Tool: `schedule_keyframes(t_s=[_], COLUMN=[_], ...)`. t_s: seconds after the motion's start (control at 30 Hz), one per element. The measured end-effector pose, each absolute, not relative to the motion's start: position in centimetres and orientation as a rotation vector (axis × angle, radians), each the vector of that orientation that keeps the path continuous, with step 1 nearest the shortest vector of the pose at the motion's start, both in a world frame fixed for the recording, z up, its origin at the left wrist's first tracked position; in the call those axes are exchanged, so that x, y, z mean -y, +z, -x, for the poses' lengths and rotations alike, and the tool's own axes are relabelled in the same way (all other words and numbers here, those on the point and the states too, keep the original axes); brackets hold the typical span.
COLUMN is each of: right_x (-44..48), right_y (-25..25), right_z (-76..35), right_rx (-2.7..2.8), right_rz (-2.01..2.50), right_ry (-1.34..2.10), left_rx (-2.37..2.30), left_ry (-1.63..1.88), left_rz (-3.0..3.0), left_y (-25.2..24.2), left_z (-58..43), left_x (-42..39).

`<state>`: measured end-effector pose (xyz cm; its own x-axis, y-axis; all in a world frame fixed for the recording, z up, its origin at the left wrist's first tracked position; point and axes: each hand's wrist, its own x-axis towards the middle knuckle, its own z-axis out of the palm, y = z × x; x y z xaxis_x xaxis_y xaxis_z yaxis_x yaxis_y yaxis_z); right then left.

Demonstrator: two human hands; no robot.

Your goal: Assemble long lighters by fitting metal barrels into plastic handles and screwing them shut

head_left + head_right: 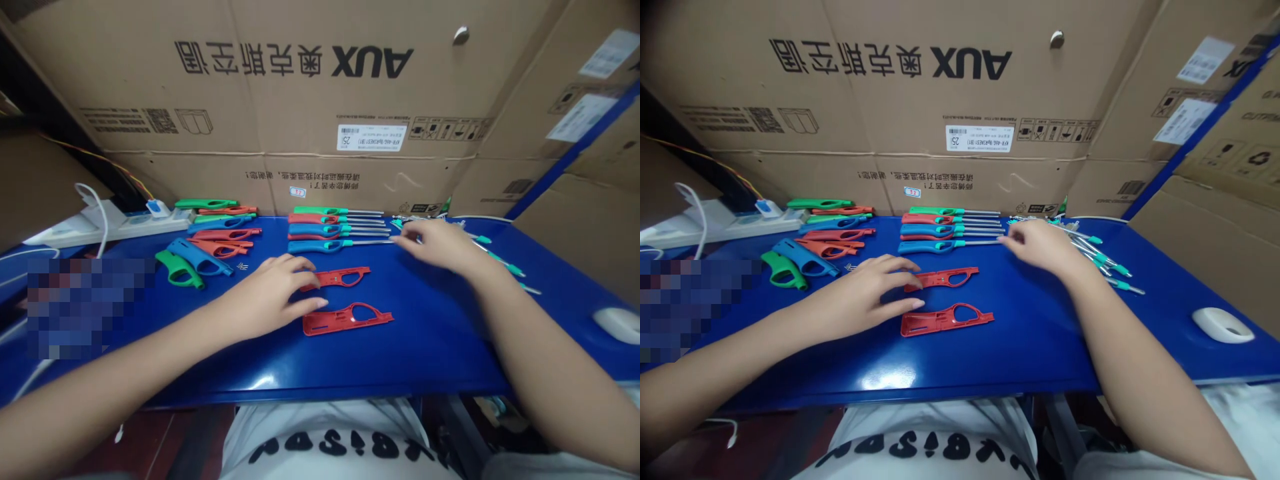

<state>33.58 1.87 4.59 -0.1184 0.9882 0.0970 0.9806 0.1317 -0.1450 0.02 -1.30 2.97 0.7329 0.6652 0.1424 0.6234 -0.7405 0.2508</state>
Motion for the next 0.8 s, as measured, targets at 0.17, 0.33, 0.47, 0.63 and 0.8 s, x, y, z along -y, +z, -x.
schedule_keyframes(t_s=[0.17,0.33,0.47,0.63,0.8], right_x=[-3.9,-4.9,-4.9,-4.2,-3.7], right_y=[3.8,2.3,2.6,3.6,3.5], right_z=[-37.2,-37.8,-37.8,-37.6,-37.1], right_rx=[1.925,1.916,1.874,1.780,1.697], right_rz=[2.428,2.466,2.423,2.249,1.971], right_ry=[-0.023,0.074,0.031,-0.063,-0.099], left_rx=[-0.986,-0.956,-0.939,-0.826,-0.781], left_ry=[0.250,0.189,0.302,0.381,0.333], left_rz=[-2.821,-2.829,-2.810,-2.780,-2.792], left_y=[2.7,1.9,2.2,2.0,1.4], left_z=[-0.8,-0.3,0.4,0.3,0.3], left_x=[2.6,1.4,0.7,0.8,0.8])
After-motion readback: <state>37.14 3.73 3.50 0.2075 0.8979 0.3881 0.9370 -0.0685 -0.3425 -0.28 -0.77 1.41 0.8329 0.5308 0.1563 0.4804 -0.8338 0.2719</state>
